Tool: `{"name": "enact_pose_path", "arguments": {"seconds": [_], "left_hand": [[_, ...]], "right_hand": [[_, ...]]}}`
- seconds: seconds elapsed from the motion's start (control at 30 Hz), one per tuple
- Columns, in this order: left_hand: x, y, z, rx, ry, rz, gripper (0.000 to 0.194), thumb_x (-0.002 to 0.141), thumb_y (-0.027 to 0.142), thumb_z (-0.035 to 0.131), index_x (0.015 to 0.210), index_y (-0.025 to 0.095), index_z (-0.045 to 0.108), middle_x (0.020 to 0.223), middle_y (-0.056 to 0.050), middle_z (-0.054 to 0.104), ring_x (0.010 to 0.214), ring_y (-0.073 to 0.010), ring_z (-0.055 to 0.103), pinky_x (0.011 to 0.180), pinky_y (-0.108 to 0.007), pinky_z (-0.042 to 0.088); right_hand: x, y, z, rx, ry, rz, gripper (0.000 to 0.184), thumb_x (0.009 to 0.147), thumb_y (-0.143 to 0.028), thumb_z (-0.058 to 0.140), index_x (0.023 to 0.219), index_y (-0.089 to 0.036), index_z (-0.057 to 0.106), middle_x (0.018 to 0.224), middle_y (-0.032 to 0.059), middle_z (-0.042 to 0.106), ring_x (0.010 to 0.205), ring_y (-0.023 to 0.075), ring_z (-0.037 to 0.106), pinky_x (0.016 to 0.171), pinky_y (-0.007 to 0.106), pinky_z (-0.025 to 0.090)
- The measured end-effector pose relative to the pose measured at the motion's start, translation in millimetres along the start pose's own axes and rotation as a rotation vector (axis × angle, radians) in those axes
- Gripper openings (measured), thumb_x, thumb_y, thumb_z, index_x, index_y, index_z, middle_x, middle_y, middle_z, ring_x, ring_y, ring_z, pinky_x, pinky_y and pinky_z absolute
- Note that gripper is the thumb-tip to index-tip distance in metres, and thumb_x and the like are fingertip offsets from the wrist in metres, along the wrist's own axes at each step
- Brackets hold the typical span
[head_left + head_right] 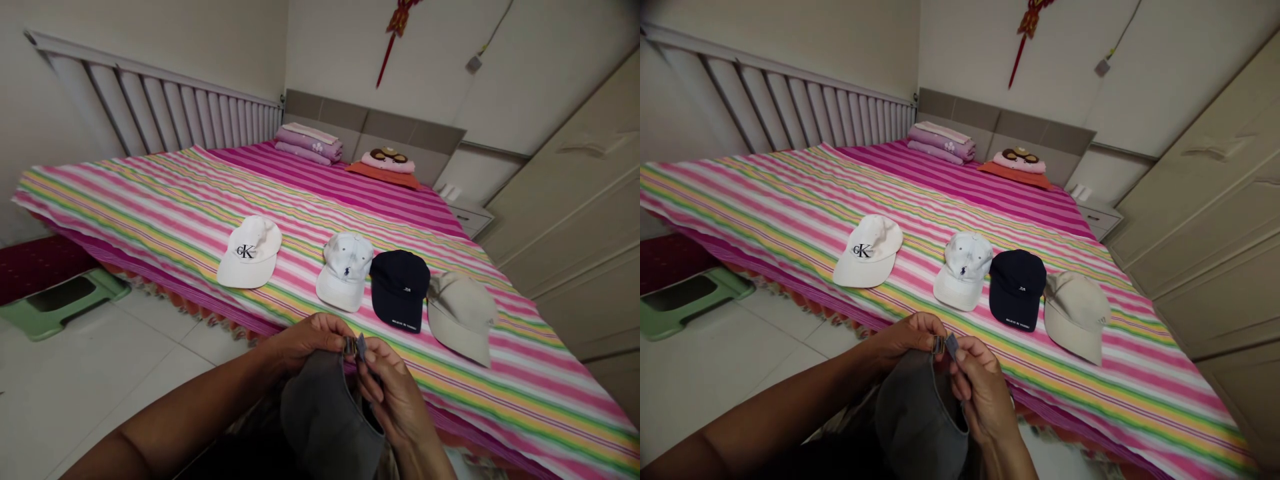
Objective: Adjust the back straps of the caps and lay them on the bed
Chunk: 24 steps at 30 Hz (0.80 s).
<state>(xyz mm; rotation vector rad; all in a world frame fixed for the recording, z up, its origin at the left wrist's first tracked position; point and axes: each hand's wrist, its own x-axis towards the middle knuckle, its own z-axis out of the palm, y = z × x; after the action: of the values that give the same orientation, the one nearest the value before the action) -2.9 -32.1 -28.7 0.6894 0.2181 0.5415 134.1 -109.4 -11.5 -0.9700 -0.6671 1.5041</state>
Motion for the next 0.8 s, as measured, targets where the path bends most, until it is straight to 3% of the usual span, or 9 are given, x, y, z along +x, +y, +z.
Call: {"name": "enact_pose_path", "arguments": {"seconds": [0.17, 0.47, 0.8], "left_hand": [[2, -3, -5.1, -0.038, -0.007, 0.051, 0.022, 0.057, 0.017, 0.074, 0.073, 0.011, 0.061, 0.061, -0.005, 0.066, 0.048, -0.0086, 0.058, 0.045, -0.014, 0.041], [4, -7, -6.9, -0.083, 0.032, 0.050, 0.021, 0.056, 0.015, 0.075, 0.071, 0.011, 0.061, 0.063, -0.004, 0.066, 0.053, -0.0090, 0.060, 0.050, -0.015, 0.044], [5, -12, -12.0, -0.075, 0.110, 0.052, 0.019, 0.055, 0.014, 0.075, 0.070, 0.010, 0.064, 0.065, -0.003, 0.067, 0.054, -0.0088, 0.060, 0.053, -0.016, 0.044]], "right_hand": [[3, 5, -2, 0.054, 0.016, 0.020, 0.021, 0.067, -0.031, 0.067, 0.065, -0.015, 0.054, 0.041, -0.0095, 0.040, 0.031, -0.0009, 0.015, 0.034, 0.014, 0.014], [8, 17, -3, 0.166, -0.085, 0.097, 0.025, 0.068, -0.030, 0.067, 0.061, -0.016, 0.048, 0.040, -0.0103, 0.037, 0.030, -0.0002, 0.016, 0.032, 0.014, 0.015], [11, 15, -7, 0.016, -0.044, 0.112, 0.033, 0.065, -0.036, 0.069, 0.058, -0.017, 0.043, 0.036, -0.0110, 0.033, 0.031, 0.0007, 0.017, 0.033, 0.015, 0.011]]}}
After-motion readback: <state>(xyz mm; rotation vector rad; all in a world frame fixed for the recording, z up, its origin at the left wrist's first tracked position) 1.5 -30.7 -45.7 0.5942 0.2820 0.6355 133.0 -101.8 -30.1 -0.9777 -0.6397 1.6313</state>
